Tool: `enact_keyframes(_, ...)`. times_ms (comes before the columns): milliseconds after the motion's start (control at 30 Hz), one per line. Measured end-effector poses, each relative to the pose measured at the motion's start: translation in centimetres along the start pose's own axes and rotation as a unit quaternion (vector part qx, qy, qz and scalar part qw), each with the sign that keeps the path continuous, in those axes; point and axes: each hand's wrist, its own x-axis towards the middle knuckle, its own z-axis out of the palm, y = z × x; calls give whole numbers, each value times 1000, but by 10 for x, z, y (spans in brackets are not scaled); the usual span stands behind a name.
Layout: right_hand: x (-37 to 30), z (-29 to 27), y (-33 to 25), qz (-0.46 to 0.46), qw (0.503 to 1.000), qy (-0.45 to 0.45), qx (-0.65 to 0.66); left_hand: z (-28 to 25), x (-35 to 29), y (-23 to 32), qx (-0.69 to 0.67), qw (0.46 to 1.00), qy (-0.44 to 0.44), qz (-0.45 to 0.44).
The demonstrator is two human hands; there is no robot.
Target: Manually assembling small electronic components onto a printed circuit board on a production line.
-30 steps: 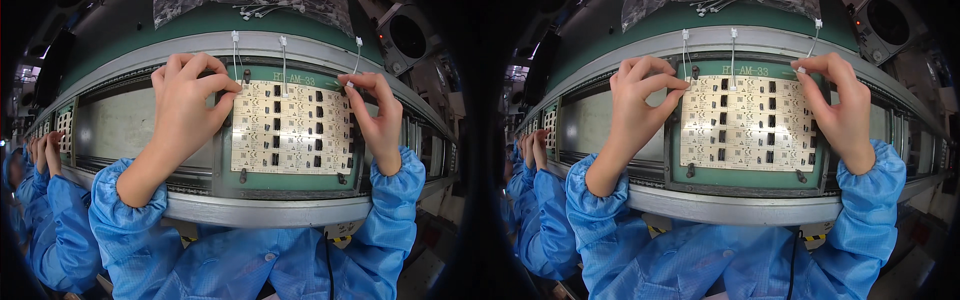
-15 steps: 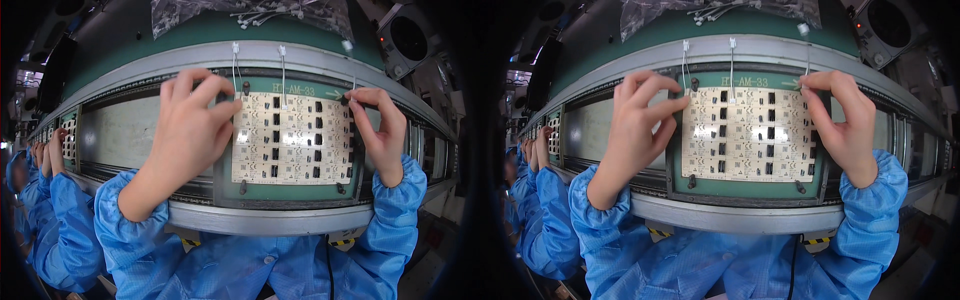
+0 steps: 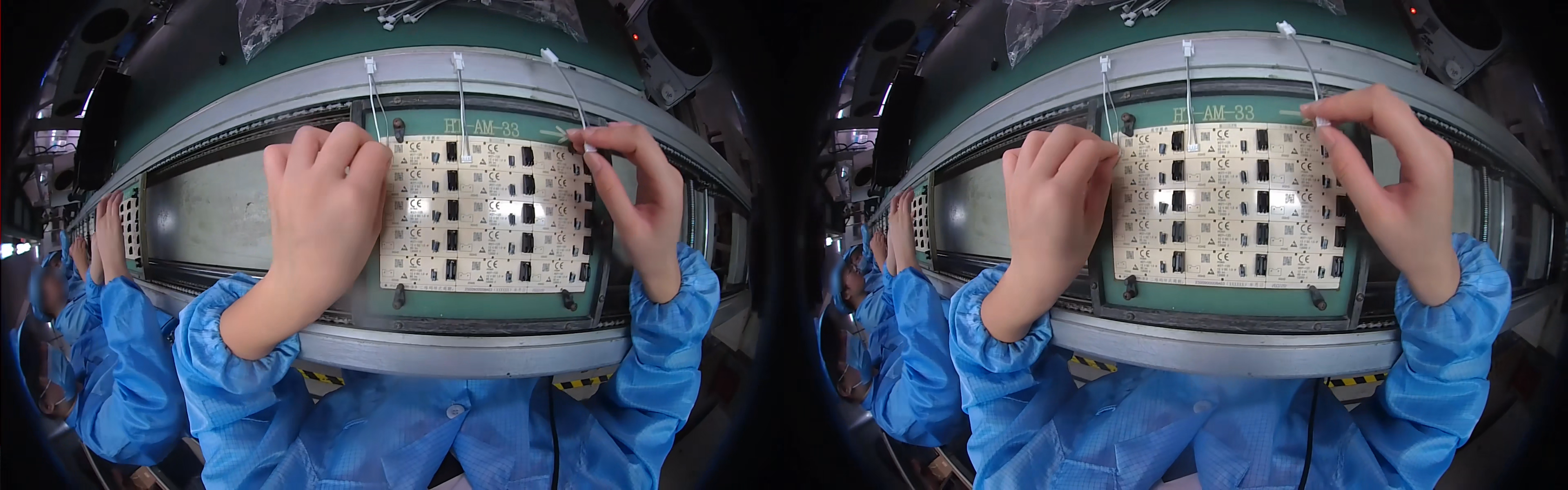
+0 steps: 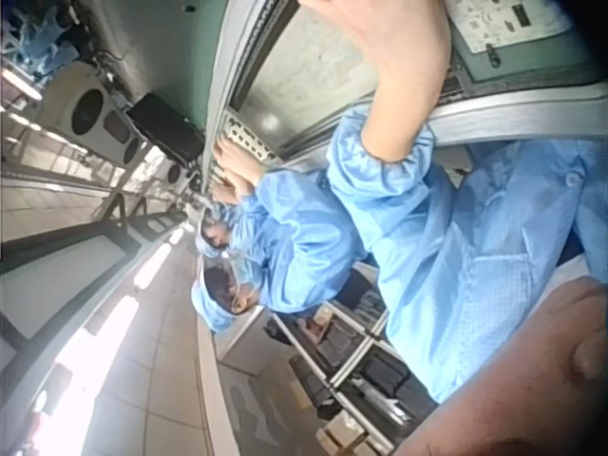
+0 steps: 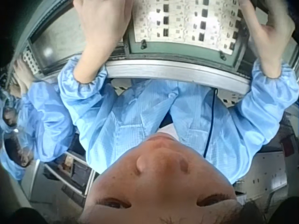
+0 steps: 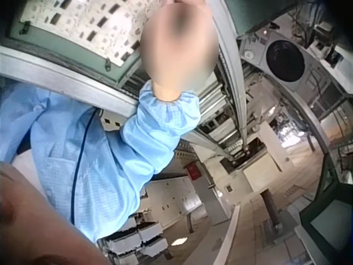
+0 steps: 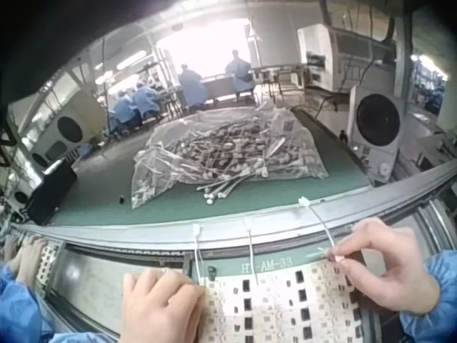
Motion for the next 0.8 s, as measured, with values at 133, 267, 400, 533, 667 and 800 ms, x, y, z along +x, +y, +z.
enact_keyframes(133,4,-1,0,-17,1000,-3,-16,0,8,-3,38,995,-25,93)
enact_keyframes(267,2,6,2,-15,1000,3,-11,1,7,-6,61,992,-19,112)
enact_keyframes(400,1,2,-3,-31,997,1,-67,-1,4,6,74,994,-25,74)
enact_keyframes(533,-7,-1,-2,-39,996,19,-74,2,3,13,96,993,-14,65)
enact_keyframes(667,-8,1,-6,-54,994,11,-93,1,1,0,38,995,-14,86)
enact_keyframes(800,-3,-3,1,-72,993,10,-93,-1,8,-7,-73,997,-10,37)
